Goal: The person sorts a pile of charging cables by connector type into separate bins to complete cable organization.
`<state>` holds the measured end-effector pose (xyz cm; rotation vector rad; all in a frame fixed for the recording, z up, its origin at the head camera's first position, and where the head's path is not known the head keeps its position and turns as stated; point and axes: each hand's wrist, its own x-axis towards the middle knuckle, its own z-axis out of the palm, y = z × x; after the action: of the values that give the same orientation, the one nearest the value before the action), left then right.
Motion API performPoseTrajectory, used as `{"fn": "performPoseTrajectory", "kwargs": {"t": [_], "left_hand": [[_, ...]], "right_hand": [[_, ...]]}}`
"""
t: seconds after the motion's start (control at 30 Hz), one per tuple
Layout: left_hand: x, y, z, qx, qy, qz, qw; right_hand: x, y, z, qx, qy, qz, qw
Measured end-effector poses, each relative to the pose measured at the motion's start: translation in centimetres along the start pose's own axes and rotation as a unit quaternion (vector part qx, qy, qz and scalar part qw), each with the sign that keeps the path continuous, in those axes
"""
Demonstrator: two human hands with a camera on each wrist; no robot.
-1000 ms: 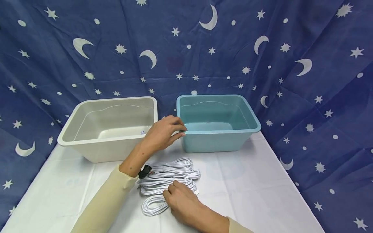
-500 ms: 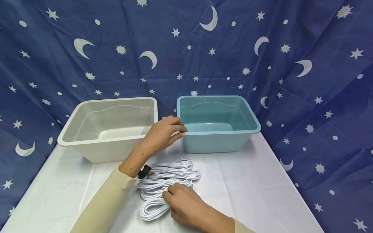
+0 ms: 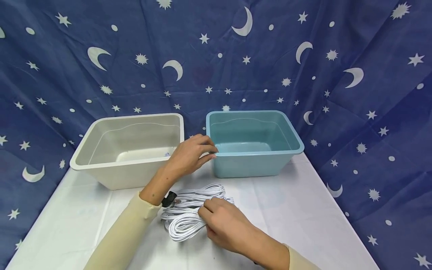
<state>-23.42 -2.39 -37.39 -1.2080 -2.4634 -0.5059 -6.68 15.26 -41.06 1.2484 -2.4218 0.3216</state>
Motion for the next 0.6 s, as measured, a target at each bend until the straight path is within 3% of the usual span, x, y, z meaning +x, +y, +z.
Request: {"fn": "performPoseTrajectory", "kwargs": {"t": [0.6], "left_hand": [[0.1, 0.0, 0.2, -0.003, 0.009, 0.006, 0.9999]], "right_hand": [[1.1, 5.7, -7.1, -0.033, 0.02, 0.007, 0.999]]}}
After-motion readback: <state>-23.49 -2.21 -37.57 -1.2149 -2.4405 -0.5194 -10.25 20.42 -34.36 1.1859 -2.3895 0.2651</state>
